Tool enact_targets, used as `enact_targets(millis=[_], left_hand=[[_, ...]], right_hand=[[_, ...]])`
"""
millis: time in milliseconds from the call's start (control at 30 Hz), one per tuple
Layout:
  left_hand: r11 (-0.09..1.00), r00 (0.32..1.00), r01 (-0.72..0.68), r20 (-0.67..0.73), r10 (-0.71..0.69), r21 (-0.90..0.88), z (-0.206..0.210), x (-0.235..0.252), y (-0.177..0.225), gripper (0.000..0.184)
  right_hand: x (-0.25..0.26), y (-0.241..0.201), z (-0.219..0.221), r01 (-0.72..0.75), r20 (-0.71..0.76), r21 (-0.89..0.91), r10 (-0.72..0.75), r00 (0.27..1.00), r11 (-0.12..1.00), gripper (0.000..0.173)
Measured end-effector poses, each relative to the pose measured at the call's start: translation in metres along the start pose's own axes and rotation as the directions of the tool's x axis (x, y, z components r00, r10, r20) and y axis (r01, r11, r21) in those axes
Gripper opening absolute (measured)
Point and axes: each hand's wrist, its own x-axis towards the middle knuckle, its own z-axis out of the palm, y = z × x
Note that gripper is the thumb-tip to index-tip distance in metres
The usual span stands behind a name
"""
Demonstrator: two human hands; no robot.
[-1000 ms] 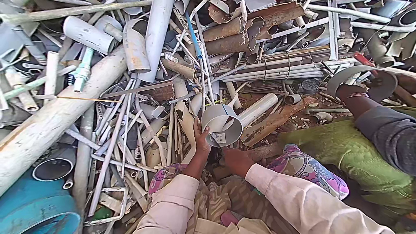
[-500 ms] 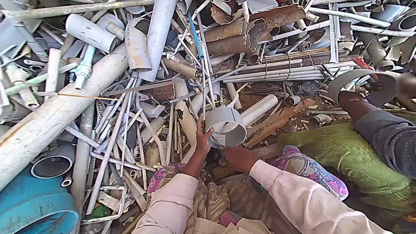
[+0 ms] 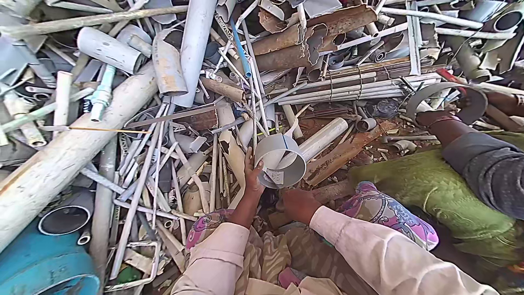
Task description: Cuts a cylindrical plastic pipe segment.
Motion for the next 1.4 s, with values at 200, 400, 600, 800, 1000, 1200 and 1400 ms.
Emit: enact_targets(millis=[200,400,600,800,1000,1200,1400], left_hand=[[1.000,1.000,-0.002,-0.017,0.002,-0.013,0.002,0.001,0.008,0.088],[0.997,0.995,0.010,0.101,-0.017,0.071,0.000,-0.005,-0.001,0.093],[0.998,0.999,0.027,0.029,-0.029,0.063,0.006,-0.010,-0.008,0.086],[0.999,0.998,0.000,-0.062,0.003,0.039,0.008,-0.009,-0.005,0.081],[1.000,0.997,-0.010,-0.074,0.011,0.010,0.002,0.000,0.001,0.078],[0.997,1.000,0.007,0.005,-0.007,0.071,0.002,-0.003,-0.002,0.083],[0.994,0.992,0.014,0.121,-0.028,0.110,0.001,-0.008,-0.009,0.092]], right_hand=[[0.002,0.007,-0.005,0.089,0.023,-0.013,-0.088,0.996,0.996,0.033],[0.008,0.012,-0.003,0.080,0.036,-0.010,-0.079,0.996,0.997,0.034],[0.002,0.005,0.000,0.051,0.063,0.024,-0.052,0.997,0.998,0.030],[0.007,0.001,0.003,0.040,0.027,0.052,-0.042,0.999,0.998,0.036],[0.004,0.002,-0.002,0.081,0.024,0.037,-0.082,0.996,0.996,0.037],[0.006,0.004,0.000,0.072,0.049,-0.008,-0.071,0.996,0.997,0.034],[0.011,0.014,-0.001,0.078,0.055,0.051,-0.080,0.995,0.996,0.034]])
